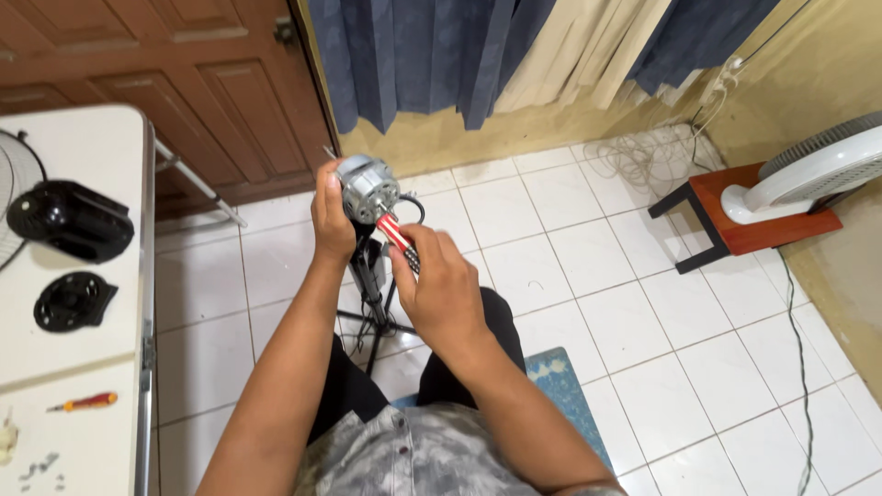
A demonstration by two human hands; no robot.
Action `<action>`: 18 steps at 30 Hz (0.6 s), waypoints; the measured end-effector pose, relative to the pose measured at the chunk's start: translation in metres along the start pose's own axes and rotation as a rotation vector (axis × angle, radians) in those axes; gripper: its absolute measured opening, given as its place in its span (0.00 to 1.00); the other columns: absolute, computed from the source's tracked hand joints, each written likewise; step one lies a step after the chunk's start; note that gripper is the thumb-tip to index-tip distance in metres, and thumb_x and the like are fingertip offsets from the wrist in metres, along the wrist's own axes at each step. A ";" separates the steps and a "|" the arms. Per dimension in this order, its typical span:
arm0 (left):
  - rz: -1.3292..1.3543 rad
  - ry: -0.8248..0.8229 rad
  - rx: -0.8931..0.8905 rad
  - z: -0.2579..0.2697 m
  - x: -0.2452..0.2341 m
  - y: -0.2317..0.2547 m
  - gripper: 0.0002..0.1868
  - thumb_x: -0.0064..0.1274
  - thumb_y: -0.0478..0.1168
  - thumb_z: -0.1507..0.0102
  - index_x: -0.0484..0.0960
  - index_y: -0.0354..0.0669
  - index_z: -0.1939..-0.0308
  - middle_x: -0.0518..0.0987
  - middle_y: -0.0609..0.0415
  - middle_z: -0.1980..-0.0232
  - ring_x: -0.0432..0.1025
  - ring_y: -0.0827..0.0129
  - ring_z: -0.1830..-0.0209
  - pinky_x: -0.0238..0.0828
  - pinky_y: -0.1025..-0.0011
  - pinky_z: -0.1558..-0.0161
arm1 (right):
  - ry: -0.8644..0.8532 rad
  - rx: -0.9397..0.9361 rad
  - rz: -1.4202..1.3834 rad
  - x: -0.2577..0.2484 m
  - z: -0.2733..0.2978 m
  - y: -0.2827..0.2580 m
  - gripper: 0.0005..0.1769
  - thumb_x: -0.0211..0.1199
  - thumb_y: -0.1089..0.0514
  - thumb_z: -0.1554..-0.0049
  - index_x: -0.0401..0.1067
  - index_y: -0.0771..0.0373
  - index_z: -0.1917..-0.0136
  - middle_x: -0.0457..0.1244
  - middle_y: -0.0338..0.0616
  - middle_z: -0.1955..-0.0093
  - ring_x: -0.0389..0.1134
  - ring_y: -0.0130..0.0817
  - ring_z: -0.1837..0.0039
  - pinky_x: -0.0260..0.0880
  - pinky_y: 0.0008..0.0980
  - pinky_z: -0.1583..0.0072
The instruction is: The person uses a screwdriver to tighten screws on a disassembled fan motor. They hold the motor with one hand and turn the screwdriver with the other, working on the internal components.
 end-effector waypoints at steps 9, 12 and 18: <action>-0.042 0.010 -0.032 0.005 0.001 0.011 0.30 0.27 0.57 0.24 0.72 0.35 0.38 0.78 0.47 0.44 0.71 0.65 0.42 0.65 0.69 0.38 | -0.092 -0.024 -0.068 0.006 0.003 0.001 0.19 0.66 0.61 0.43 0.70 0.59 0.38 0.64 0.50 0.52 0.71 0.49 0.56 0.71 0.42 0.56; 0.009 -0.016 -0.054 0.007 0.002 0.010 0.31 0.27 0.58 0.25 0.72 0.36 0.37 0.78 0.48 0.43 0.71 0.66 0.42 0.66 0.69 0.37 | -0.115 -0.012 -0.094 0.009 0.004 0.006 0.21 0.71 0.55 0.42 0.69 0.61 0.39 0.68 0.49 0.52 0.72 0.50 0.53 0.71 0.44 0.53; 0.067 -0.046 -0.051 0.009 0.005 0.014 0.30 0.31 0.57 0.24 0.71 0.34 0.35 0.76 0.48 0.39 0.69 0.66 0.38 0.63 0.70 0.34 | 0.013 -0.022 -0.098 -0.006 0.001 0.012 0.14 0.65 0.58 0.38 0.68 0.60 0.40 0.68 0.48 0.50 0.72 0.46 0.51 0.72 0.40 0.52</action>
Point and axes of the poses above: each hand's wrist, its own z-axis away from the middle knuckle, its own x-axis out of the palm, y = z × x, the point moved 10 cm from there along -z, towards the middle knuckle
